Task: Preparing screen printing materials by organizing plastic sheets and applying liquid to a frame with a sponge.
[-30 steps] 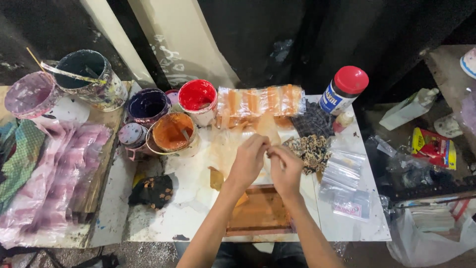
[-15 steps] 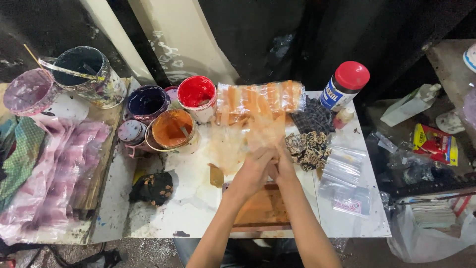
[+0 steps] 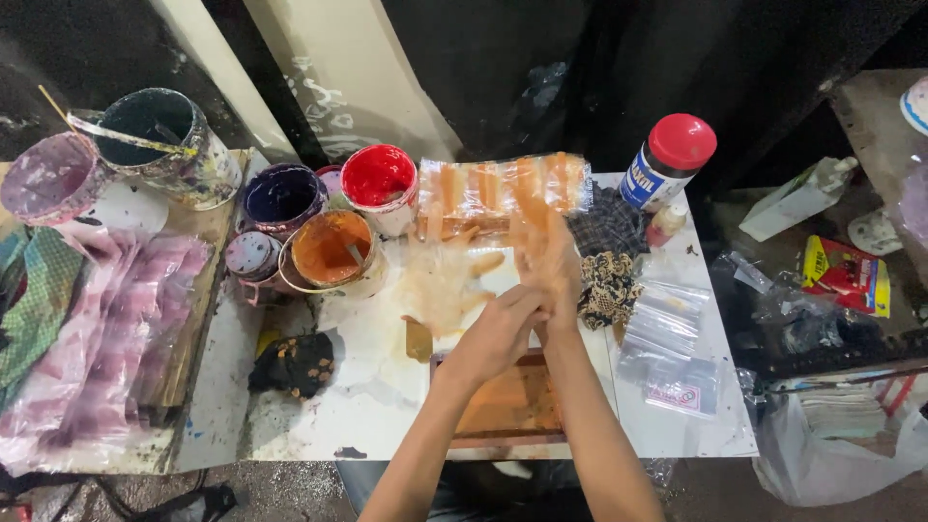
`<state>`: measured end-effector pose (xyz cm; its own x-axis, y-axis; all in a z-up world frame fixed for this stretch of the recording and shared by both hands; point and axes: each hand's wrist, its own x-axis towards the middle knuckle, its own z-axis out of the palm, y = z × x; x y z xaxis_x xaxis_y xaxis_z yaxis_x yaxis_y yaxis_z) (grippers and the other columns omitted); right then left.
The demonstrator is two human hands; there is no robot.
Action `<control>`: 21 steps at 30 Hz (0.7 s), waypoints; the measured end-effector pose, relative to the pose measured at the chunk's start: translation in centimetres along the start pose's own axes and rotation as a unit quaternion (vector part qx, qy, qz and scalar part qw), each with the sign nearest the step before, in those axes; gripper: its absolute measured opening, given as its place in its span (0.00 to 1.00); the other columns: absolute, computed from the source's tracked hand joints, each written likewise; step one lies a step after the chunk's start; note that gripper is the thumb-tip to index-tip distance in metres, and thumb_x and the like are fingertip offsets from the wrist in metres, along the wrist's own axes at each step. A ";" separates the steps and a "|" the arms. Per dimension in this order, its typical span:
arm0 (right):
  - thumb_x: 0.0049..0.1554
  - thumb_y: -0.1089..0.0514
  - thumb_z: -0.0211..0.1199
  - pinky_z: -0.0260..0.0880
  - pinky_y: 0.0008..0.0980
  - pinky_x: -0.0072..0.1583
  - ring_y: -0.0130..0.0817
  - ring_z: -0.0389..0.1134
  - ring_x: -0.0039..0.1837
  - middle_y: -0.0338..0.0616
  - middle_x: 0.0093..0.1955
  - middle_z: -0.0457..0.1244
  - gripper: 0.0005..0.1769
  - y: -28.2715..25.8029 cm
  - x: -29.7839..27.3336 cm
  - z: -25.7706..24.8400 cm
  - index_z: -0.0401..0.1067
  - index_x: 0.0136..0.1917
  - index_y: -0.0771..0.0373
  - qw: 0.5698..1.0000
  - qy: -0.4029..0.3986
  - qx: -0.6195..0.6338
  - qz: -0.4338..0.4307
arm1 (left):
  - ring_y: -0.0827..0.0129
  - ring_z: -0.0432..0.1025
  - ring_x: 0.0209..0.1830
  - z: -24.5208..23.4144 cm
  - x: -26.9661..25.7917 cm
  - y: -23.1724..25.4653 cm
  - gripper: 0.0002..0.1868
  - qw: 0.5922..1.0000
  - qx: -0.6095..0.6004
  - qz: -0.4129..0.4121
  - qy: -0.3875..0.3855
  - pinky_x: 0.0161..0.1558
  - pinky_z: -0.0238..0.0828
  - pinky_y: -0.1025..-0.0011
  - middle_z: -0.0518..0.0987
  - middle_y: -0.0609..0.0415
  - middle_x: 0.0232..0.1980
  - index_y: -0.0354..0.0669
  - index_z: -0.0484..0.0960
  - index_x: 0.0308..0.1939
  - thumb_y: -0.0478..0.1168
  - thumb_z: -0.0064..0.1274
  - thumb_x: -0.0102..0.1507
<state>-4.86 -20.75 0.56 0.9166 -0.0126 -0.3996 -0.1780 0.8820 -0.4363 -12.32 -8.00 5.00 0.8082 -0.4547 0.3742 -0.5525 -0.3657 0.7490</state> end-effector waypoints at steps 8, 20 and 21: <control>0.49 0.15 0.44 0.53 0.43 0.75 0.34 0.61 0.66 0.36 0.62 0.58 0.50 -0.2 -0.3 4.9 0.55 0.70 0.51 0.987 -0.071 0.137 0.039 | 0.52 0.76 0.37 -0.1 0.7 1.8 0.06 1.000 -0.016 0.009 -0.011 0.42 0.76 0.66 0.76 0.47 0.34 0.37 0.76 0.37 0.30 0.47 0.69; 0.47 0.20 0.59 0.47 0.52 0.79 0.31 0.65 0.57 0.36 0.49 0.63 0.62 -2.1 -6.0 6.7 0.47 0.81 0.59 0.944 -0.309 0.109 -0.030 | 0.53 0.78 0.41 3.4 -1.3 1.2 0.04 0.999 -0.031 0.000 -0.038 0.46 0.77 0.65 0.76 0.47 0.36 0.37 0.75 0.41 0.30 0.46 0.71; 0.48 0.21 0.58 0.51 0.44 0.78 0.30 0.64 0.64 0.37 0.57 0.63 0.58 -2.0 -6.4 6.6 0.50 0.80 0.56 0.942 -0.301 0.148 0.003 | 0.54 0.78 0.41 3.3 -1.4 1.5 0.04 0.999 -0.036 -0.005 -0.040 0.47 0.76 0.66 0.75 0.48 0.36 0.38 0.75 0.41 0.31 0.45 0.71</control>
<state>-7.96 -19.31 9.31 0.9687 0.1832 0.1677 -0.1575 0.9752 -0.1555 -14.99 -10.58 3.78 0.7938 -0.5153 0.3232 -0.5252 -0.3125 0.7915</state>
